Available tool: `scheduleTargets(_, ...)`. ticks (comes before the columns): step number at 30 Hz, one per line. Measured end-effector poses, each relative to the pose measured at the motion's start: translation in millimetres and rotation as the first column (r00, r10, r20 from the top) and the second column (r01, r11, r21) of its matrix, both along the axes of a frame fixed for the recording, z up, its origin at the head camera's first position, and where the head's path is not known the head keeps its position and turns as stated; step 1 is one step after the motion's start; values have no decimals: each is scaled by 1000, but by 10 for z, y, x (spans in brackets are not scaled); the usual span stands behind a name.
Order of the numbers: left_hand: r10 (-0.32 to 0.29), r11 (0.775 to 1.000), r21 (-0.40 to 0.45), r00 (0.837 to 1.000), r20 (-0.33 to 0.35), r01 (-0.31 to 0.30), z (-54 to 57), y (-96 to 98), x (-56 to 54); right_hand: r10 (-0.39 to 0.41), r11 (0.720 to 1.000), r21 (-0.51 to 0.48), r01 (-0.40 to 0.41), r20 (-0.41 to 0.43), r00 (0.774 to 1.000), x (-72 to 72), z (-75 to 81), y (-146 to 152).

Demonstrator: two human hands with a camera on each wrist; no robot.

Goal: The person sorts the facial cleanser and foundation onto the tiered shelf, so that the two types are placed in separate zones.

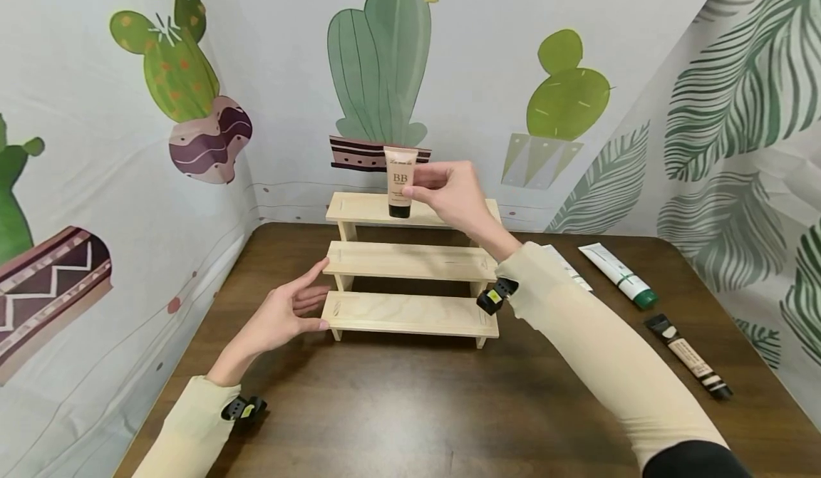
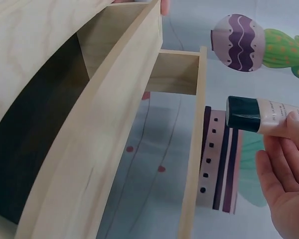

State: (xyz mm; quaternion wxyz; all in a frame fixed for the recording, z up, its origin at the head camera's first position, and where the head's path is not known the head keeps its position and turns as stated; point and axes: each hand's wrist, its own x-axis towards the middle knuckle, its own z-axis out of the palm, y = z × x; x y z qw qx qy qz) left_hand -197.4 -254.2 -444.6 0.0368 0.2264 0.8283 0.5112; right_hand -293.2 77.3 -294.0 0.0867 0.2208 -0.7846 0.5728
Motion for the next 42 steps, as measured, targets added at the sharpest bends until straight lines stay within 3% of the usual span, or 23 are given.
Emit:
scheduleTargets(14, 6, 1000, 0, 1000, -3, -6, 0, 11, -8, 13, 999, -38, -13, 21, 1000, -300, -107, -396)
scheduleTargets(42, 16, 1000, 1, 1000, 26, -16, -10, -12, -10, 24, 1000, 12, -24, -13, 1000, -463, -204, -586)
